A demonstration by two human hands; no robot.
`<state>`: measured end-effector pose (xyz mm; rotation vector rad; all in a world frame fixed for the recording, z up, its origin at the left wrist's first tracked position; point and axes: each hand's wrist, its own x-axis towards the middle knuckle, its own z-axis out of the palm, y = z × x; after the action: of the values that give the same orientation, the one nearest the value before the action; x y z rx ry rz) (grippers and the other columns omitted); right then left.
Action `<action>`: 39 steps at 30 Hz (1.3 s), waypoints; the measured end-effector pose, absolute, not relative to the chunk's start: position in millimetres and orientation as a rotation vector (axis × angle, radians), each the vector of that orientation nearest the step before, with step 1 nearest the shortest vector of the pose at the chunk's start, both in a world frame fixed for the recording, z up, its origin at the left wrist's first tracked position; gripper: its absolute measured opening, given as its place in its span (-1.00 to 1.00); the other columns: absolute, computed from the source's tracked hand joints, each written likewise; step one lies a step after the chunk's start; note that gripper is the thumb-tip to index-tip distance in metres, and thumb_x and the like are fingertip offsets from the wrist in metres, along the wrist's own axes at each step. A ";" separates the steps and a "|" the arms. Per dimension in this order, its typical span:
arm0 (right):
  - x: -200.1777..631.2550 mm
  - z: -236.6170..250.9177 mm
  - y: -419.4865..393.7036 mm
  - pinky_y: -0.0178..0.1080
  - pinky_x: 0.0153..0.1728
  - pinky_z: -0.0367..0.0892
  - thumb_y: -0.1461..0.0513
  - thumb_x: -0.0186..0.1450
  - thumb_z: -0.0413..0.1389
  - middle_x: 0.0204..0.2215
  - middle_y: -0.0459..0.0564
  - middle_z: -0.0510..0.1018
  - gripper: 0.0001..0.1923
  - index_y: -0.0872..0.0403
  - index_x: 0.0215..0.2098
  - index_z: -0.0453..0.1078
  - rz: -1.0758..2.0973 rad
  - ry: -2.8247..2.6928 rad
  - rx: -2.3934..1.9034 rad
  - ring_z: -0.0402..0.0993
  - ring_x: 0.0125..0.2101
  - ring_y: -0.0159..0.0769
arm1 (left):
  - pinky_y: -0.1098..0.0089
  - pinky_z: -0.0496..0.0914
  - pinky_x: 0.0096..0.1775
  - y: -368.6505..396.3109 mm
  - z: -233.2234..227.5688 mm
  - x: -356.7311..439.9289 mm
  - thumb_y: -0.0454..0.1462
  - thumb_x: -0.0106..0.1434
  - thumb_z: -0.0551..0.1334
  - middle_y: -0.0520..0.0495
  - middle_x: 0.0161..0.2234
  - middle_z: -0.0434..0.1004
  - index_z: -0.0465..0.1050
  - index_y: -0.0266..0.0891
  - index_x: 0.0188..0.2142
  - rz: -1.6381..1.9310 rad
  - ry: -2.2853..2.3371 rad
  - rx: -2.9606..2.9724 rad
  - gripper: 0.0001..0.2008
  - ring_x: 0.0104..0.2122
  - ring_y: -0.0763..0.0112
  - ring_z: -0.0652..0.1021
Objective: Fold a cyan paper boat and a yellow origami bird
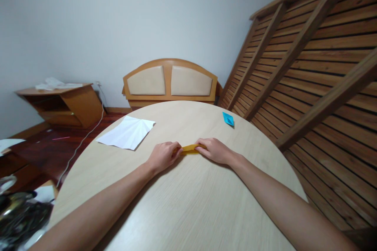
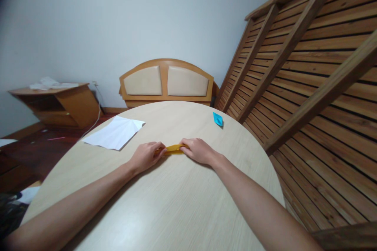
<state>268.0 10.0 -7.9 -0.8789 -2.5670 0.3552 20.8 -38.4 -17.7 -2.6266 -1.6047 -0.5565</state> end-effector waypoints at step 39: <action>267.9 -5.6 6.1 -0.29 -0.26 0.31 0.23 0.30 0.13 -0.22 -0.04 0.61 -0.72 0.05 -0.02 0.46 0.634 -2.407 -0.836 0.50 -0.30 -0.29 | 0.44 0.25 -0.41 -40.9 -15.5 22.2 -0.16 0.41 0.04 -0.03 -0.42 0.59 0.45 -0.20 -0.18 -0.800 -1.769 -2.533 -0.74 -0.49 0.40 0.52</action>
<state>267.9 6.1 -5.6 -0.8358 -2.4066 0.6337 22.2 -40.9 -15.5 -2.5327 -1.7690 -0.7996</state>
